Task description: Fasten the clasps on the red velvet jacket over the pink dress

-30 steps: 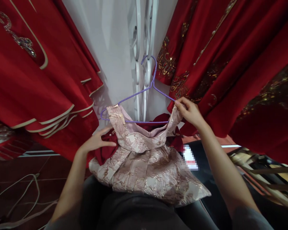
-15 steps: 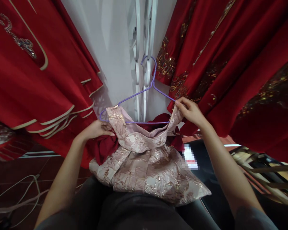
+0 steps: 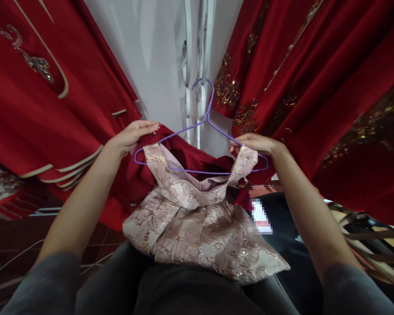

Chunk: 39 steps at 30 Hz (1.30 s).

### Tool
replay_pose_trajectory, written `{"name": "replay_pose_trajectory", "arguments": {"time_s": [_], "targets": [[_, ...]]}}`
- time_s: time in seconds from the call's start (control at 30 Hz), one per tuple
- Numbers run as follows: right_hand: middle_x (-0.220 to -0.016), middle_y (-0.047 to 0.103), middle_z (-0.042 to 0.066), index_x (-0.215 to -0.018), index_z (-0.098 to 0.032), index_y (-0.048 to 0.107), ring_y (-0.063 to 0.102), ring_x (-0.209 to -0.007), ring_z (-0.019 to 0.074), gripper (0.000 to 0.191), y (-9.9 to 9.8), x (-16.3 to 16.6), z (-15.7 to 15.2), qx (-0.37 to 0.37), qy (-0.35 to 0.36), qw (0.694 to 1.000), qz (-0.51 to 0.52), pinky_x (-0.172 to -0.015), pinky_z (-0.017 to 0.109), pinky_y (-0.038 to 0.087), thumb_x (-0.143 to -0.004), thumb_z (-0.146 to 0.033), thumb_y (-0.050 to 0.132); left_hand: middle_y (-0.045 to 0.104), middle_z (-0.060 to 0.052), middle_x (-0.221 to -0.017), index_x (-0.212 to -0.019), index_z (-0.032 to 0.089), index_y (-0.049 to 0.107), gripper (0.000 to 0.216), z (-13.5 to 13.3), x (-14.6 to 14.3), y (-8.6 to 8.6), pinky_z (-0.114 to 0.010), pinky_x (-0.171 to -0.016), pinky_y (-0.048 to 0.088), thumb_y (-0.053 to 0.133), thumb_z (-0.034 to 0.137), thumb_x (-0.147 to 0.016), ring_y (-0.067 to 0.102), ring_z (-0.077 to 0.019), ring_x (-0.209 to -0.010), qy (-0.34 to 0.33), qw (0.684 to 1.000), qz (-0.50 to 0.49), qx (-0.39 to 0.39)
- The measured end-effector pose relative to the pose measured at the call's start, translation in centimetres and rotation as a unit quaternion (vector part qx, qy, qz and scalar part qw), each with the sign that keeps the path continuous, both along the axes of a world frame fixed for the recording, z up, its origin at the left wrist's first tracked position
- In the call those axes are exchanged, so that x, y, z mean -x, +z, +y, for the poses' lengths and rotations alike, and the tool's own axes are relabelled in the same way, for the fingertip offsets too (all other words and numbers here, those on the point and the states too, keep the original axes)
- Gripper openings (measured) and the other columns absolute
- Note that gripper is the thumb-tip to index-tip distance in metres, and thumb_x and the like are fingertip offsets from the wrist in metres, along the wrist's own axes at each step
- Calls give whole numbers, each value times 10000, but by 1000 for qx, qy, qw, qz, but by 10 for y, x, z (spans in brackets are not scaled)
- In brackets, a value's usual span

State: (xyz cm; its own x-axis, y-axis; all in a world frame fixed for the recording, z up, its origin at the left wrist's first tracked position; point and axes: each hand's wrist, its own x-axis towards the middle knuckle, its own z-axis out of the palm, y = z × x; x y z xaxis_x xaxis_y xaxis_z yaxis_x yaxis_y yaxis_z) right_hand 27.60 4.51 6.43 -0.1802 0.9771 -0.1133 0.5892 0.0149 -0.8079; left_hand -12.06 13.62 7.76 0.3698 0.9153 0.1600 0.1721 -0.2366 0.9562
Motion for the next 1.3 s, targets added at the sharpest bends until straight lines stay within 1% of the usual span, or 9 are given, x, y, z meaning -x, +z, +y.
{"name": "replay_pose_trajectory", "arguments": {"time_s": [0.1,0.2,0.37,0.53,0.63,0.8,0.9,1.0,1.3], "targets": [[-870,736,99,-857,-188,770,662,-799,221,509,0,5,13,10,83,995,59,-735,349,524,-710,-661,650,692,-64,-809,-841,122,691,277,-15,-27,20,-334,-775,578,752,370,-733,692,-216,-840,8,998,-41,-51],[-1153,696,93,-972,-199,768,597,-1120,244,498,-1,13,21,74,154,978,120,-991,352,440,-730,-619,655,692,-47,-850,-878,139,684,239,-31,-48,26,-364,-874,555,696,363,-794,680,-237,-959,-15,992,-94,-77],[-1068,716,123,-939,-149,755,629,-1049,271,480,-4,24,20,191,67,969,141,-917,384,476,-710,-565,686,700,-41,-871,-891,161,683,233,-34,-58,21,-419,-934,529,675,376,-799,666,-251,-1010,-26,990,-115,-73],[-746,667,15,-763,-192,654,611,-776,202,302,-16,17,31,26,33,989,141,-761,355,489,-609,-422,772,690,-74,-942,-932,142,660,301,-18,-55,13,-442,-971,497,653,414,-802,640,-258,-1062,19,987,-132,-89],[-702,565,-60,-739,-217,520,550,-681,137,395,-24,11,40,-84,36,982,165,-664,277,455,-490,-301,816,681,-70,-921,-932,142,644,350,-11,-54,10,-399,-932,521,689,439,-752,652,-235,-994,21,987,-120,-104],[-777,505,-50,-843,-224,468,462,-646,103,370,-28,8,39,-317,-38,940,117,-635,247,401,-561,-166,700,657,-17,-868,-1054,171,614,555,-13,-46,14,-321,-761,573,813,232,-540,654,-183,-802,-32,991,-19,-128],[-756,492,-45,-849,-215,487,414,-605,103,337,-27,7,32,-398,-108,909,50,-609,253,375,-563,-85,608,642,-17,-862,-1036,170,606,507,-12,-36,17,-296,-720,572,765,173,-554,635,-164,-768,-8,987,-8,-163],[-738,510,-37,-802,-207,493,429,-610,107,301,-25,0,26,-413,-143,899,23,-594,249,360,-545,-69,568,635,-25,-878,-993,166,607,421,-7,-22,15,-284,-716,564,721,166,-588,625,-159,-779,27,982,-5,-187],[-772,630,17,-751,-190,625,558,-726,166,261,-10,-38,-19,-314,-202,915,-153,-684,271,437,-542,-79,514,664,-25,-866,-886,170,631,248,-17,2,-1,-267,-744,509,646,172,-639,609,-161,-809,52,968,100,-226]]}}
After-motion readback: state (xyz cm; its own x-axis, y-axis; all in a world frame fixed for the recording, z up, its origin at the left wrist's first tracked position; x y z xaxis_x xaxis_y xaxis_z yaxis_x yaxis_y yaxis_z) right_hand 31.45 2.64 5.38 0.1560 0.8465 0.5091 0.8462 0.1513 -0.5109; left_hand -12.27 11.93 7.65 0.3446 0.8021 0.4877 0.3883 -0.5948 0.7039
